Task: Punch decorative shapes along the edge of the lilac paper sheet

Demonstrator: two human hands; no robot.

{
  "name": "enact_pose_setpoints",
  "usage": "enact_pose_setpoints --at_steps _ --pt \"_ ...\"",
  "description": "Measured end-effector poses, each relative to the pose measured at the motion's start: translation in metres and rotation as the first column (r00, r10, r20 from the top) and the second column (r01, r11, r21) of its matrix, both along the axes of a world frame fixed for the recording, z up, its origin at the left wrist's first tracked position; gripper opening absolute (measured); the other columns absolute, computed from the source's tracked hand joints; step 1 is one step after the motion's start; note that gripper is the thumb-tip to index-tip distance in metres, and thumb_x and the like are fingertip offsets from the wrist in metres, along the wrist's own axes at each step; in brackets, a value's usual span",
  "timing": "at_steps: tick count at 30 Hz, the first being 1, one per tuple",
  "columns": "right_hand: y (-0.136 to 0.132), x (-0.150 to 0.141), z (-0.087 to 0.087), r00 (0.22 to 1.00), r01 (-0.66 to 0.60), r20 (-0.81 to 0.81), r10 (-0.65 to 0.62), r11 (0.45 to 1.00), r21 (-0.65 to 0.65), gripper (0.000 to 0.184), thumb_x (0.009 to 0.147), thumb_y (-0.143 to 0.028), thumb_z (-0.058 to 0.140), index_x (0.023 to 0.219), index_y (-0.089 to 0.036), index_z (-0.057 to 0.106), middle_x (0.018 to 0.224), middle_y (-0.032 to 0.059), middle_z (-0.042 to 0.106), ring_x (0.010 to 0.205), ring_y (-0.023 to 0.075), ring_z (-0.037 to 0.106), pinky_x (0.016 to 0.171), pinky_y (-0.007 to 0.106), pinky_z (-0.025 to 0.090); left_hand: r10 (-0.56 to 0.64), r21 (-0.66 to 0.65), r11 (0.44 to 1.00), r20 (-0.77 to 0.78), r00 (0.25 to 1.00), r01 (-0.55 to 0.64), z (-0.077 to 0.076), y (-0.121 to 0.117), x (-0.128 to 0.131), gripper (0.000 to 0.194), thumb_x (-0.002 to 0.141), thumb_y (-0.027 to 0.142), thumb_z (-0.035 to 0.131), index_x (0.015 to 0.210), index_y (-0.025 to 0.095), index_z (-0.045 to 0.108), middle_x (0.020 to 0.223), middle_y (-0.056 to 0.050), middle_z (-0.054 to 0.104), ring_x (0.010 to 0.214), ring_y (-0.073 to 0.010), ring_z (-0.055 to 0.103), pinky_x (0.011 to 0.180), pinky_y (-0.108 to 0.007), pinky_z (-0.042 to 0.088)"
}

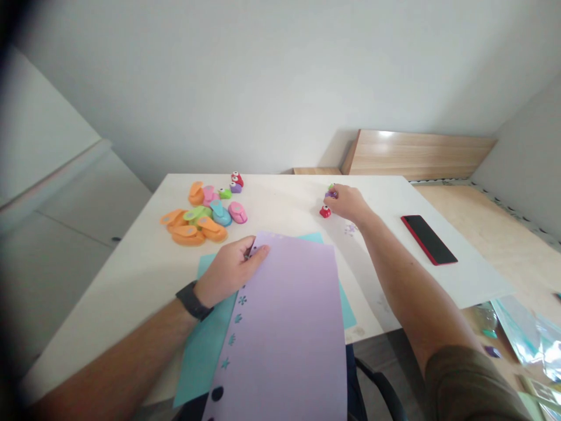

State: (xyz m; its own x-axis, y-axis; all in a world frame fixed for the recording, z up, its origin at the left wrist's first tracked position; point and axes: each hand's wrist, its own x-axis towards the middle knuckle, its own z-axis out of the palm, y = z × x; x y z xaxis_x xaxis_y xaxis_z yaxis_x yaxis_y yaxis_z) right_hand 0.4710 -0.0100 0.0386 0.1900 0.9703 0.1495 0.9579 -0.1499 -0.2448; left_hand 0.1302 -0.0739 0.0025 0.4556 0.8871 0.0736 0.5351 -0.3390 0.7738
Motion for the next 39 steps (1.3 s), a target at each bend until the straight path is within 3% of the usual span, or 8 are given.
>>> enact_pose_setpoints --at_steps 3,8,15,20,24,26,32,39 --pt "0.020 -0.005 0.000 0.977 -0.046 0.202 0.075 0.989 -0.143 0.034 0.089 -0.036 0.052 0.108 -0.021 0.076 0.109 0.0103 0.078 0.096 0.0261 0.068 0.079 0.032 0.045 0.002 0.005 1.000 -0.006 1.000 -0.002 -0.001 0.001 0.000 0.036 0.097 0.048 0.050 0.074 0.020 0.052 0.061 0.005 0.050 0.058 -0.0125 0.043 0.056 -0.027 0.024" --pt "0.037 -0.009 -0.010 0.958 -0.073 0.251 0.140 0.964 -0.257 0.032 0.087 -0.034 0.056 0.097 -0.015 0.080 0.106 0.0166 0.078 0.097 0.0293 0.070 0.083 0.034 0.047 0.006 0.014 1.000 -0.017 1.000 -0.006 -0.002 0.001 -0.001 0.037 0.097 0.048 0.049 0.073 0.020 0.050 0.060 0.005 0.049 0.058 -0.0124 0.043 0.056 -0.028 0.023" --pt "0.025 -0.005 -0.009 0.963 0.011 0.269 0.021 0.993 -0.117 0.050 0.097 -0.046 0.042 0.131 -0.017 0.066 0.125 0.0181 0.070 0.115 0.0324 0.063 0.097 0.042 0.047 0.006 0.015 1.000 -0.019 1.000 -0.005 -0.001 0.000 0.000 0.036 0.097 0.046 0.050 0.072 0.020 0.047 0.059 0.006 0.045 0.058 -0.0121 0.042 0.057 -0.028 0.022" --pt "0.008 0.001 -0.020 0.963 0.084 0.257 -0.077 0.996 -0.017 0.104 0.070 -0.080 0.066 0.154 -0.024 0.041 0.156 0.0233 0.040 0.139 0.0507 0.037 0.108 0.065 0.035 0.009 0.029 1.000 -0.001 1.000 -0.009 -0.001 -0.002 0.000 0.037 0.096 0.045 0.051 0.070 0.020 0.043 0.058 0.006 0.043 0.056 -0.0112 0.041 0.057 -0.029 0.022" --pt "0.010 0.011 -0.038 0.974 0.144 0.189 -0.128 0.987 -0.073 0.124 0.066 -0.089 0.062 0.162 -0.021 0.023 0.168 0.0249 0.016 0.150 0.0524 0.019 0.114 0.068 0.026 0.005 0.033 0.999 0.004 1.000 -0.005 -0.001 -0.001 0.000 0.036 0.096 0.044 0.051 0.070 0.020 0.044 0.058 0.006 0.043 0.057 -0.0115 0.042 0.057 -0.029 0.022" --pt "0.016 0.016 -0.047 0.975 0.186 0.142 -0.174 0.980 -0.074 0.124 0.067 -0.092 0.056 0.162 -0.019 0.022 0.168 0.0254 0.017 0.151 0.0511 0.021 0.115 0.066 0.027 0.006 0.032 0.999 0.003 1.000 -0.006 -0.002 -0.001 0.000 0.036 0.096 0.044 0.051 0.070 0.020 0.044 0.059 0.006 0.043 0.057 -0.0116 0.042 0.057 -0.029 0.022" --pt "0.037 0.022 -0.063 0.980 0.180 0.088 -0.177 0.983 -0.029 0.108 0.078 -0.087 0.047 0.155 -0.013 0.034 0.155 0.0255 0.038 0.144 0.0429 0.037 0.117 0.053 0.032 0.016 0.045 0.999 -0.010 1.000 -0.016 -0.003 -0.001 0.000 0.038 0.096 0.044 0.052 0.069 0.020 0.041 0.057 0.006 0.041 0.056 -0.0114 0.041 0.057 -0.029 0.021" --pt "0.052 0.020 -0.064 0.962 0.259 0.089 -0.259 0.966 0.019 0.092 0.083 -0.081 0.046 0.152 -0.021 0.041 0.149 0.0223 0.045 0.134 0.0437 0.046 0.109 0.056 0.039 0.007 0.048 0.999 -0.011 1.000 -0.007 -0.003 0.000 0.000 0.036 0.096 0.043 0.051 0.069 0.020 0.042 0.059 0.006 0.041 0.057 -0.0120 0.041 0.057 -0.030 0.021"
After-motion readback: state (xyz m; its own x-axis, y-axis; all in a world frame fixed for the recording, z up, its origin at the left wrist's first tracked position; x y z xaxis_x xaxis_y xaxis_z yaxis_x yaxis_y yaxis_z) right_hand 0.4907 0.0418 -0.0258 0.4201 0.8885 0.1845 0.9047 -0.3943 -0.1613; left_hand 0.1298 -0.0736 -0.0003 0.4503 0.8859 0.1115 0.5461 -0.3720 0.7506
